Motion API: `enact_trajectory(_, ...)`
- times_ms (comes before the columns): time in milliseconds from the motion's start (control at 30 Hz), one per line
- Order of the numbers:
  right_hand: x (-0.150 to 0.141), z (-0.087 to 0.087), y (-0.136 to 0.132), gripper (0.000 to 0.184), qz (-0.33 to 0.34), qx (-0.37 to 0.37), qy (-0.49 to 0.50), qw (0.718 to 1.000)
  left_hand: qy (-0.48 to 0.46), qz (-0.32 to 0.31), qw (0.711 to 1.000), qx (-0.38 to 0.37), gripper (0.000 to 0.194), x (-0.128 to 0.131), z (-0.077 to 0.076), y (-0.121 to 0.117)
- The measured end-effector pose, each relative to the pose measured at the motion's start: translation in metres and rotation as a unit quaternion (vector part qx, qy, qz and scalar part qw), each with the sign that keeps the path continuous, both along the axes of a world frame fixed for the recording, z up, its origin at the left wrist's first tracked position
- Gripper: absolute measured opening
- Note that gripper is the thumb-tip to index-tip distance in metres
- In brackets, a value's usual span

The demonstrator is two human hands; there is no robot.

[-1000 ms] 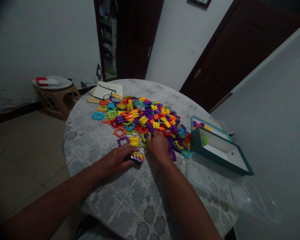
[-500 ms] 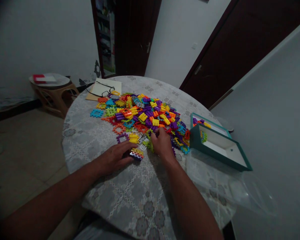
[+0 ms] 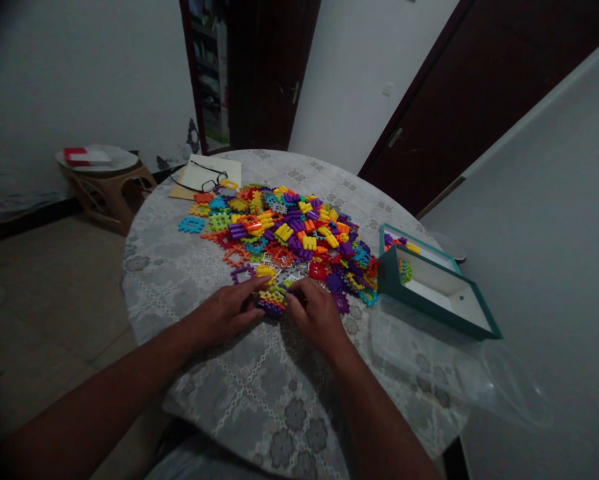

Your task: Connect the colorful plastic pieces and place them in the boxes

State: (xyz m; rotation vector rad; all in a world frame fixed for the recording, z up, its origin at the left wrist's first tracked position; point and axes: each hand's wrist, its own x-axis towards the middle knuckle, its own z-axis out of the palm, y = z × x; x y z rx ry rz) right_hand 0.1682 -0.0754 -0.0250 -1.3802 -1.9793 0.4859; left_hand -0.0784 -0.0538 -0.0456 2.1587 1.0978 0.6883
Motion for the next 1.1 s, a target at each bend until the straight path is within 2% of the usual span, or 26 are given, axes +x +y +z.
enact_trajectory(133, -0.007, 0.0, -0.001, 0.009, 0.021, 0.01, 0.002, 1.0, -0.008, -0.004, 1.0, -0.003, 0.064, 0.0, -0.001, -0.001)
enact_trajectory(267, -0.01, -0.003, -0.002, 0.014, 0.043, 0.016, 0.006, 0.999, -0.004, -0.013, 1.0, 0.026, 0.064, -0.001, -0.009, 0.0)
enact_trajectory(467, -0.01, -0.009, -0.003, 0.015, 0.017, 0.011, 0.032, 0.999, -0.031, -0.046, 0.996, 0.075, 0.053, -0.003, -0.018, 0.004)
enact_trajectory(733, -0.003, -0.02, -0.005, 0.018, 0.005, -0.022, 0.05, 0.998, -0.006, -0.03, 0.998, 0.059, 0.058, -0.003, -0.014, 0.002)
enact_trajectory(900, -0.006, -0.012, -0.009, 0.022, 0.004, -0.049, 0.063, 0.997, -0.003, -0.029, 0.998, 0.051, 0.06, -0.002, -0.017, 0.001)
enact_trajectory(1000, -0.006, -0.004, -0.015, 0.03, 0.02, -0.057, 0.047, 0.997, -0.004, -0.026, 0.997, 0.067, 0.061, -0.002, -0.025, 0.0)
enact_trajectory(1100, -0.004, -0.003, -0.019, 0.055, 0.038, -0.093, 0.026, 0.995, 0.009, -0.024, 0.997, 0.071, 0.062, -0.001, -0.027, -0.002)
